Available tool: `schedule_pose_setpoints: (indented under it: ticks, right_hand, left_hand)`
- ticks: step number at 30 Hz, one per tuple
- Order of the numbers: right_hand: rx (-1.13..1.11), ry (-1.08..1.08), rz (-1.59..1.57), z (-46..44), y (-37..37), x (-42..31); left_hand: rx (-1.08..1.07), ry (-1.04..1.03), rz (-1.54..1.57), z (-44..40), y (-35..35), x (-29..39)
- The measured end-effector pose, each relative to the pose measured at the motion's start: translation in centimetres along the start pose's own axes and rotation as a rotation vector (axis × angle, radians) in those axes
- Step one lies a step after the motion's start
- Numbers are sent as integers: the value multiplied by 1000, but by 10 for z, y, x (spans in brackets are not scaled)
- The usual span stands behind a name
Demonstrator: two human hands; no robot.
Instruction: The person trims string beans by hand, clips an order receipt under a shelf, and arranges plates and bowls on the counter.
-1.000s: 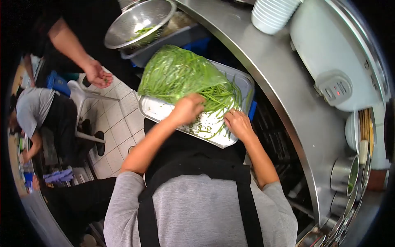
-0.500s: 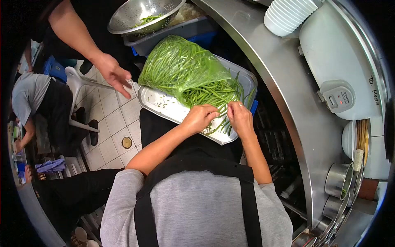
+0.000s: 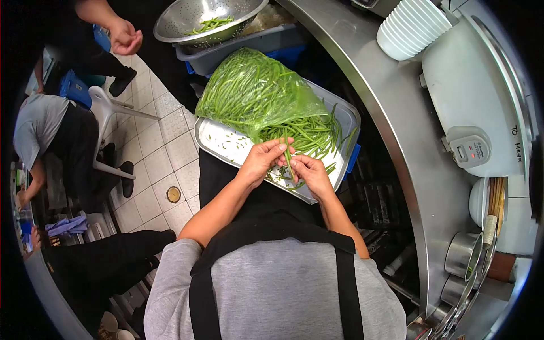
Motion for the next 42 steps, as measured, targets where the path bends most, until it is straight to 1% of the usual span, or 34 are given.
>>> schedule_pose_setpoints:
  ticks: [1, 4, 9, 11, 15, 18, 19, 22, 23, 26, 27, 29, 30, 31, 32, 34, 35, 36, 38, 42]
  right_hand:
    - [-3, -14, -6, -1, 1, 2]
    - [1, -35, 8, -4, -2, 5]
    - [18, -75, 89, -9, -9, 8]
    - [9, -77, 143, -11, -8, 9]
    - [60, -143, 47, -13, -6, 1]
    - [124, -156, 98, -18, -1, 1]
    - [127, -129, 81, -16, -4, -4]
    - [150, -120, 128, -19, -6, -4]
    - [223, -98, 193, -19, -4, -4]
    - [303, -151, -143, -23, 3, 4]
    - [290, -160, -222, -25, 6, 9]
    - [401, -150, -97, -25, 13, 13]
    - [450, -147, -31, -24, 14, 12]
    - [483, -155, 202, -21, 16, 6]
    - [549, 10, 388, -18, 14, -9]
    - [672, 353, 756, -7, -2, -42]
    - [692, 302, 735, -2, -6, -49]
    - [685, 339, 779, 0, -11, -54]
    - [669, 419, 866, 1, -18, -58]
    - [620, 590, 1158, 6, -25, -58]
  left_hand:
    - [3, 12, 25, 1, 0, -1]
    - [-41, 35, -39, 4, 5, -4]
    - [-11, 45, -79, 2, 18, -3]
    - [-16, 35, -40, -1, 24, -1]
    - [35, 49, 16, -10, 33, 5]
    - [50, 23, 73, -16, 37, 4]
    - [27, 35, 86, -18, 39, 1]
    - [62, -1, 158, -22, 39, -1]
    - [51, 6, 165, -24, 40, -2]
    - [-26, -18, 113, -26, 36, -4]
    - [-43, -26, 82, -26, 34, -3]
    - [-74, -53, 22, -29, 30, 3]
    - [-127, -90, -147, -30, 28, 7]
    - [-175, -124, -318, -29, 27, 10]
    - [-223, -156, -490, -27, 26, 11]
    - [-239, -287, -796, -26, 24, 15]
    - [-249, -346, -926, -24, 21, 20]
    - [-258, -405, -1056, -21, 17, 24]
    - [-255, -401, -1083, -19, 13, 25]
    - [-265, -430, -1178, -14, 3, 23]
Point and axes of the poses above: each hand's wrist, its own z-axis away from the middle knuckle, its own y-axis out of the back of the hand, x = y × z, the point moved 6 cm from there along -z, towards the middle knuckle, and after that the axes turned 9 degrees about -y, right-handed, at the moved point
